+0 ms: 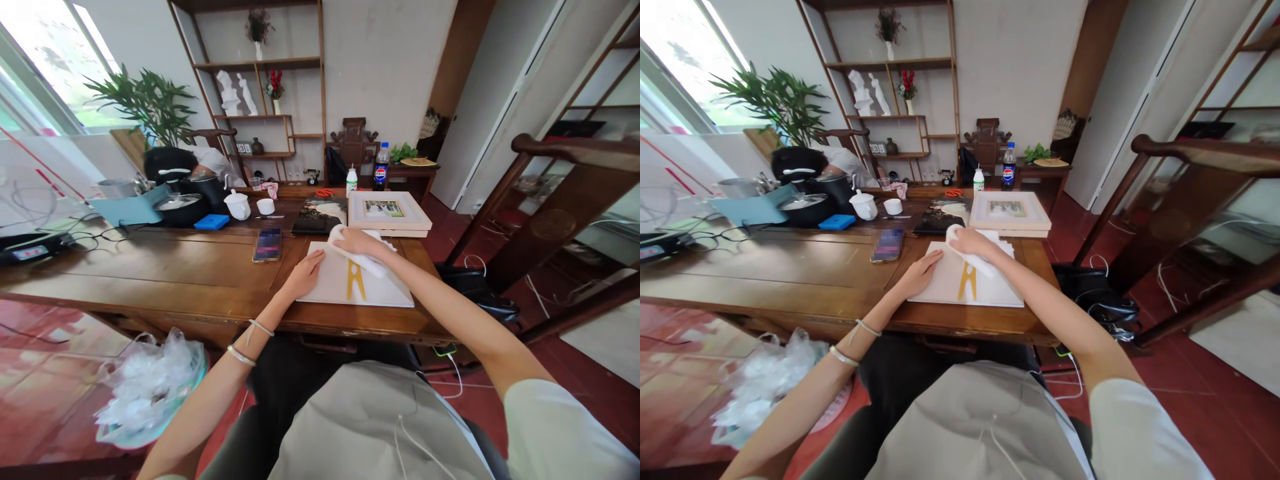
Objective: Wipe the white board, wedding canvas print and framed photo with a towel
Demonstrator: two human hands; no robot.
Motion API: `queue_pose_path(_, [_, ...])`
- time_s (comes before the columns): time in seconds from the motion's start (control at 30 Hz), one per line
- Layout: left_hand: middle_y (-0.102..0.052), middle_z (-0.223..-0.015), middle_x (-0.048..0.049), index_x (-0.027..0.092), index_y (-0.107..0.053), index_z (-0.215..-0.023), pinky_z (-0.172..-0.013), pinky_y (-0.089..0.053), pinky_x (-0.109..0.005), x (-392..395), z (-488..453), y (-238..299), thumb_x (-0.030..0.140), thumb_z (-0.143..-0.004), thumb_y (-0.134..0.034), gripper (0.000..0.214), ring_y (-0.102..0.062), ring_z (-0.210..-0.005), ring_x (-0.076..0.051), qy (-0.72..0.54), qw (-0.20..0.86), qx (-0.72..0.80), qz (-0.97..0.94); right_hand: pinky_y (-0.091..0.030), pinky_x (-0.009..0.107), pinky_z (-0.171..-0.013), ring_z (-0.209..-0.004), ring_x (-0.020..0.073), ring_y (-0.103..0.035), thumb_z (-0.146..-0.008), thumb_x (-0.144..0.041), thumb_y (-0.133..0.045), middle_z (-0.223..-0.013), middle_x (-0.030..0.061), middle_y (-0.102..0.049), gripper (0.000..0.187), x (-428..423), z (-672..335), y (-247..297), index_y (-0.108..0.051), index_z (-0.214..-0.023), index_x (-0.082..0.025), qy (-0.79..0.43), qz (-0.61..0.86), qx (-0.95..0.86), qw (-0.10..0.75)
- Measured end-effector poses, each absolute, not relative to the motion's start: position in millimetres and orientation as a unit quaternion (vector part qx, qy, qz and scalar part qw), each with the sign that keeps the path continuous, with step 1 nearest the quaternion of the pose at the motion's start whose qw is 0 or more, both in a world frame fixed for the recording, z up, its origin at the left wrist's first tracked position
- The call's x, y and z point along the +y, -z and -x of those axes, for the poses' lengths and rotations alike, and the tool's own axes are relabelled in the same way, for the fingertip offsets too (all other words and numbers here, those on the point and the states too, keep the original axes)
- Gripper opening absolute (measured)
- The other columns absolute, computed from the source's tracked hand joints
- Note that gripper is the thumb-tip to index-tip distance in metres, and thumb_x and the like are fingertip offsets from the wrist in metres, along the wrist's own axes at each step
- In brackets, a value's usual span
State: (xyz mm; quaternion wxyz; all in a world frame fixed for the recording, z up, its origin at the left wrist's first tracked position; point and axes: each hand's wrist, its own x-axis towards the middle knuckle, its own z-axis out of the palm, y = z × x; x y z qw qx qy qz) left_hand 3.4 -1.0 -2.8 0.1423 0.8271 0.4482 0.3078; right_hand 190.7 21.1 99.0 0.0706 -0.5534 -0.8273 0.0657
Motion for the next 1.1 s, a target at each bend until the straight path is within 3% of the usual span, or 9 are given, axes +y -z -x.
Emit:
queue_pose_path(0.23, [-0.046, -0.138, -0.0097, 0.009, -0.051, -0.127, -0.112, -0.027, -0.035, -3.6, -3.3, -0.5, 0.019, -0.088, -0.03, 0.046, -0.039, -0.131, -0.018, -0.303, 0.139, 0.447, -0.83, -0.04, 0.033, -0.078, -0.093, 0.0281, -0.056, -0.09, -0.045, -0.037, -0.099, 0.0189, -0.062, 0.039, -19.4, -266.3, -84.6, -0.057, -0.087, -0.012, -0.041, 0.572, -0.816, 0.074])
queue_pose_path(0.4, [-0.047, -0.138, -0.0092, 0.01, -0.051, -0.127, -0.112, -0.027, -0.035, -4.8, -4.0, -0.5, 0.018, -0.087, -0.03, 0.046, -0.039, -0.131, -0.018, -0.309, 0.139, 0.448, -0.827, -0.04, 0.032, -0.075, -0.086, 0.025, -0.055, -0.087, -0.053, -0.039, -0.09, 0.013, -0.06, 0.042, -82.0, -290.7, -81.9, -0.055, -0.075, -0.016, -0.04, 0.528, -0.847, 0.045])
queue_pose_path(0.53, [-0.046, -0.138, -0.0082, 0.011, -0.051, -0.126, -0.113, -0.026, -0.035, -3.6, -4.3, 1.4, 0.018, -0.086, -0.03, 0.046, -0.039, -0.131, -0.019, -0.311, 0.138, 0.449, -0.826, -0.041, 0.03, -0.07, -0.079, 0.0226, -0.055, -0.077, -0.06, -0.05, -0.086, 0.0093, -0.06, 0.044, -121.4, -302.6, -90.5, -0.056, -0.077, -0.017, -0.091, 0.52, -0.849, 0.033])
queue_pose_path(0.67, [-0.046, -0.138, -0.0082, 0.011, -0.051, -0.127, -0.113, -0.026, -0.037, -3.5, -4.3, 0.1, 0.018, -0.086, -0.03, 0.046, -0.038, -0.131, -0.019, -0.306, 0.146, 0.449, -0.827, -0.041, 0.03, -0.066, -0.076, 0.0231, -0.055, -0.076, -0.061, -0.05, -0.087, 0.011, -0.06, 0.047, -109.0, -306.4, -92.2, -0.055, -0.08, -0.015, -0.097, 0.56, -0.823, 0.028])
queue_pose_path(0.93, [-0.047, -0.138, -0.0054, 0.015, -0.051, -0.127, -0.113, -0.026, -0.038, -3.9, -3.6, 0.1, 0.019, -0.087, -0.031, 0.045, -0.038, -0.131, -0.018, -0.311, 0.147, 0.449, -0.825, -0.039, 0.035, -0.084, -0.101, 0.0292, -0.053, -0.083, -0.059, -0.04, -0.111, 0.018, -0.056, 0.047, -21.0, -296.1, -73.8, -0.056, -0.084, -0.015, -0.079, 0.585, -0.801, 0.102])
queue_pose_path(1.1, [-0.047, -0.138, -0.0071, 0.013, -0.051, -0.127, -0.113, -0.026, -0.037, -4.2, -4.0, 0.0, 0.019, -0.087, -0.031, 0.045, -0.038, -0.131, -0.019, -0.312, 0.152, 0.45, -0.823, -0.038, 0.034, -0.088, -0.106, 0.0287, -0.051, -0.088, -0.056, -0.034, -0.115, 0.0176, -0.056, 0.049, -34.3, -292.3, -72.3, -0.059, -0.086, -0.014, -0.074, 0.544, -0.831, 0.095])
